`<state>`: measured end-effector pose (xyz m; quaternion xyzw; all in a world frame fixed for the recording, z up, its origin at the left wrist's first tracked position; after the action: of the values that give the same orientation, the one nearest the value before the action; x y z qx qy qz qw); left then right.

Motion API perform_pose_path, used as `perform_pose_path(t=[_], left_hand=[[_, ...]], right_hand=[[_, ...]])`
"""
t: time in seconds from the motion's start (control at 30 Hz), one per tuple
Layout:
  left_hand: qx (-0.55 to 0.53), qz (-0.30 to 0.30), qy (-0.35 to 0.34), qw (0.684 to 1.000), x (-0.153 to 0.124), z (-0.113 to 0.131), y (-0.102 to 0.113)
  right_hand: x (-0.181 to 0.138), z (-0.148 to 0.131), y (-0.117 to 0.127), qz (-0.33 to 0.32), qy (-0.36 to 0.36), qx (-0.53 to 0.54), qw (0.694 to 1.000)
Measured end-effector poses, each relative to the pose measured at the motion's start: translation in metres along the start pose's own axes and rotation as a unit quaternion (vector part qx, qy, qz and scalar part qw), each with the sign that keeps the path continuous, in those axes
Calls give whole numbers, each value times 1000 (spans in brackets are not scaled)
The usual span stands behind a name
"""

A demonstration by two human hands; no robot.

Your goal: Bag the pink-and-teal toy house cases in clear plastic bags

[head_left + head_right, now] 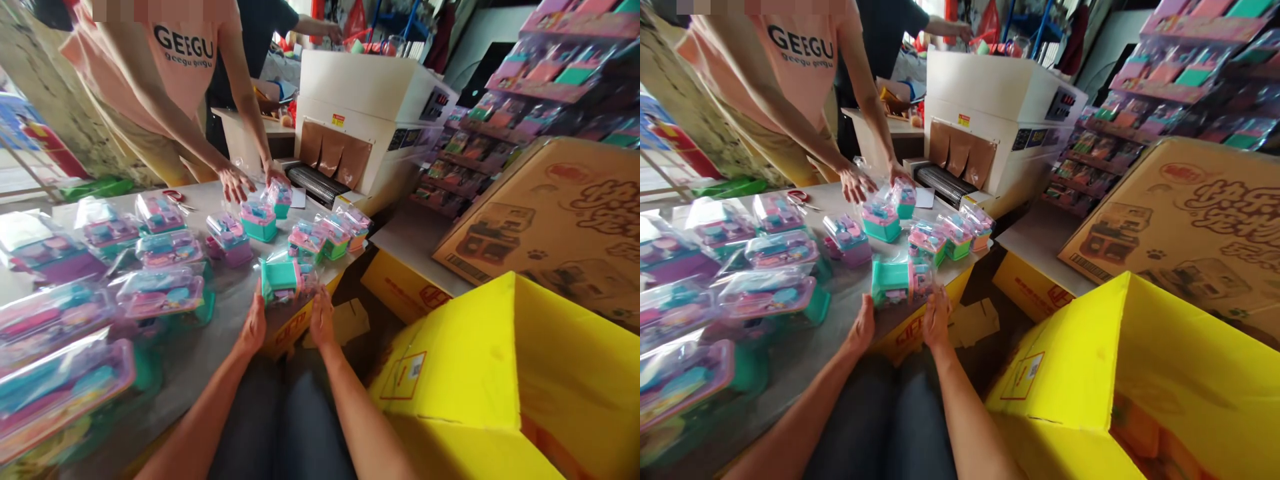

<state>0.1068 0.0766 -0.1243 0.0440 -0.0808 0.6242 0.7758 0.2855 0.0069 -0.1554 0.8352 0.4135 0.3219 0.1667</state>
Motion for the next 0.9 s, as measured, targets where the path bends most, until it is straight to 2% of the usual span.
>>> perform_pose_path(t=[0.13, 0.23, 0.33, 0.4, 0.47, 0.53, 0.6, 0.73, 0.83, 0.9], left_hand=[[55, 60, -6, 997, -5, 1, 17], [42, 3, 17, 999, -5, 1, 16], [-10, -40, 78, 996, -1, 2, 15], [-48, -36, 144, 988, 1, 3, 17], [-109, -38, 209, 971, 1, 3, 19], [-172, -45, 238, 955, -2, 5, 20], [-170, -56, 234, 956, -5, 7, 21], [-26, -60, 192, 979, -10, 10, 28], [40, -5, 145, 989, -11, 18, 38], [52, 3, 109, 993, -11, 25, 41]], right_hand=[[-1, -2, 2, -3, -7, -26, 1000], [-1, -1, -1, -16, -4, -32, 999], [-1, 1, -3, -31, -23, -26, 999], [1, -3, 2, -20, -22, 17, 999], [8, -14, 11, -4, -26, 105, 994], [17, -28, 21, 12, -45, 195, 980], [26, -44, 30, 45, -79, 248, 964], [37, -70, 36, 100, -136, 270, 948], [41, -83, 28, 75, -155, 259, 950], [43, -87, 22, 53, -152, 254, 954]])
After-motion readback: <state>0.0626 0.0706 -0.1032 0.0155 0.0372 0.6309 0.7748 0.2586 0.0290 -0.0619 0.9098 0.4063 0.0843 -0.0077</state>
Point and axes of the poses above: each hand's wrist, its own x-axis towards the middle knuckle, its own y-axis out of the back of the hand, z = x × y, the point moved 4 cm from there along x, towards the middle knuckle, and after that the axes turned 8 degrees about -x, right-handed, at the moved point
